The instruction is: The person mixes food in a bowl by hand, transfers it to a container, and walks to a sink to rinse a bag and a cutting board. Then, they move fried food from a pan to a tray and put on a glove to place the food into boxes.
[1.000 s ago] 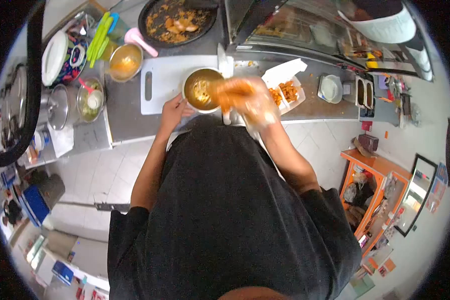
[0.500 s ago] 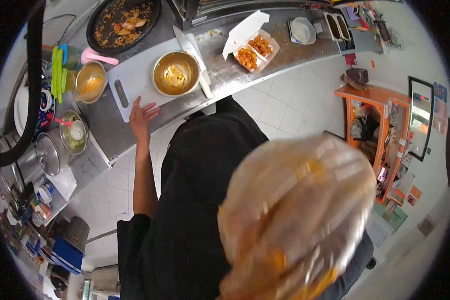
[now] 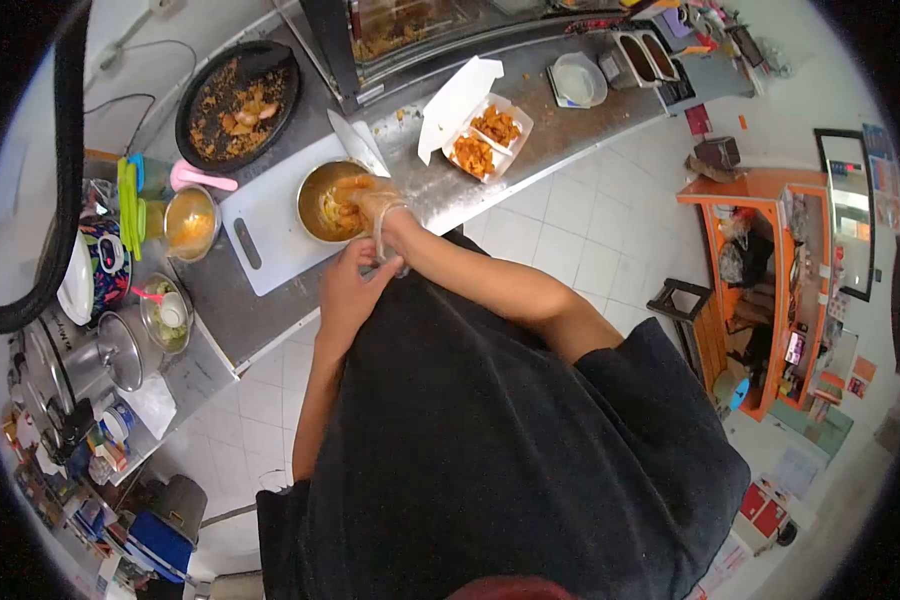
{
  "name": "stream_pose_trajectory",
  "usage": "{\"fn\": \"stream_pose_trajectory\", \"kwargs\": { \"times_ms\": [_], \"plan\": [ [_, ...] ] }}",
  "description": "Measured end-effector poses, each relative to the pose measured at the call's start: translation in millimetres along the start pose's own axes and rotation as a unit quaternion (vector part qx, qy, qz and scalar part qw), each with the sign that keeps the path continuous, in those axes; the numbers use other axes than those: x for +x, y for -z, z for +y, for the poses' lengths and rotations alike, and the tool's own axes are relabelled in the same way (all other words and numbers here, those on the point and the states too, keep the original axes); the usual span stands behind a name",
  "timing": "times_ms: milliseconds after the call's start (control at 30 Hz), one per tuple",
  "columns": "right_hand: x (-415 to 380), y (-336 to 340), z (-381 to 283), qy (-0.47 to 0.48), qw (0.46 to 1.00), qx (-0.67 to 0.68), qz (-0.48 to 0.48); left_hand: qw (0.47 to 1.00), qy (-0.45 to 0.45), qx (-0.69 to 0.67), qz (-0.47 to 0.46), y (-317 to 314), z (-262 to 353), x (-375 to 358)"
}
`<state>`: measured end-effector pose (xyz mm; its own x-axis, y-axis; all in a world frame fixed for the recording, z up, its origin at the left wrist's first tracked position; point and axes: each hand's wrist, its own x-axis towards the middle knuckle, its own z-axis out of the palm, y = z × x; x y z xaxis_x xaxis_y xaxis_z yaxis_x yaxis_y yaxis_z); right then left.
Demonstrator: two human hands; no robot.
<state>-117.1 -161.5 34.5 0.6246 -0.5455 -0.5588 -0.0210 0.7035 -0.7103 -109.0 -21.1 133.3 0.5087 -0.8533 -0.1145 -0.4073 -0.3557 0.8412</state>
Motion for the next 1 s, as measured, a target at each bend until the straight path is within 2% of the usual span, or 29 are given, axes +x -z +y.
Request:
{"fn": "stream_pose_trajectory", "kwargs": {
  "times_ms": [33,100,133,200,233,300,467,500,567,600,633,700,733,767,800,833,900,933,1000],
  "plan": [
    [0.0,-1.2,-3.2,-0.011,0.997,0.079,-0.016,1.000,-0.003,0.005,0.003,-0.3,0.8,5.3],
    [-0.8,-1.8,-14.3,-0.038,0.994,0.100,0.006,0.997,0.059,-0.031,0.041,0.3,5.5,15.2],
    [-1.9,1.0,-16.6,-0.038,0.990,0.132,-0.011,0.997,0.060,-0.028,0.039,0.3,7.6,18.0],
    [-0.1,8.5,-14.3,-0.035,0.985,0.164,-0.029,0.991,0.019,0.071,0.114,6.0,20.2,32.2],
    [-3.4,10.8,-9.1,-0.016,0.982,0.177,-0.061,0.990,0.018,0.072,0.116,8.1,24.3,40.6],
    [-2.9,14.1,0.3,0.004,0.977,0.192,-0.096,0.967,0.005,0.224,0.124,12.2,29.0,54.8],
    [13.7,3.7,-1.2,-0.058,0.992,0.023,-0.114,0.964,-0.002,0.227,0.138,18.7,-2.9,77.3],
    [9.0,3.1,-6.8,-0.055,0.992,0.028,-0.113,0.966,0.008,0.217,0.137,16.9,-8.0,78.6],
    [1.2,0.7,-28.4,-0.036,0.984,-0.108,-0.136,0.965,0.011,0.211,0.154,11.5,-16.9,84.7],
    [-2.0,-2.1,-42.8,-0.084,0.976,-0.149,-0.138,0.964,0.021,0.201,0.173,10.8,-21.8,87.5],
    [-10.7,-0.4,-54.7,-0.080,0.976,-0.148,-0.140,0.963,0.018,0.203,0.175,14.6,-28.7,89.2],
    [-43.0,7.5,-86.8,-0.117,0.951,0.073,-0.277,0.956,0.077,0.215,0.186,31.3,-51.4,88.6],
    [-49.8,14.4,-94.7,-0.122,0.951,0.072,-0.275,0.962,0.074,0.186,0.185,38.5,-65.8,84.9],
    [-54.0,22.6,-102.3,-0.042,0.953,-0.028,-0.300,0.963,0.076,0.182,0.182,42.8,-68.2,82.6],
    [-58.8,28.1,-112.7,0.039,0.937,-0.128,-0.323,0.961,0.117,0.180,0.173,49.6,-66.1,81.0],
    [-64.3,33.8,-124.3,0.035,0.937,-0.128,-0.323,0.957,0.159,0.178,0.164,54.1,-64.3,78.4],
    [-74.2,43.3,-149.9,0.046,0.918,-0.250,-0.303,0.954,0.170,0.173,0.178,56.4,-65.1,76.9],
    [-73.7,50.0,-153.8,0.046,0.918,-0.249,-0.304,0.950,0.192,0.184,0.163,58.1,-73.0,77.4],
    [-74.1,66.7,-159.6,0.042,0.943,-0.163,-0.287,0.947,0.213,0.193,0.143,53.9,-103.6,76.4]
  ]
}}
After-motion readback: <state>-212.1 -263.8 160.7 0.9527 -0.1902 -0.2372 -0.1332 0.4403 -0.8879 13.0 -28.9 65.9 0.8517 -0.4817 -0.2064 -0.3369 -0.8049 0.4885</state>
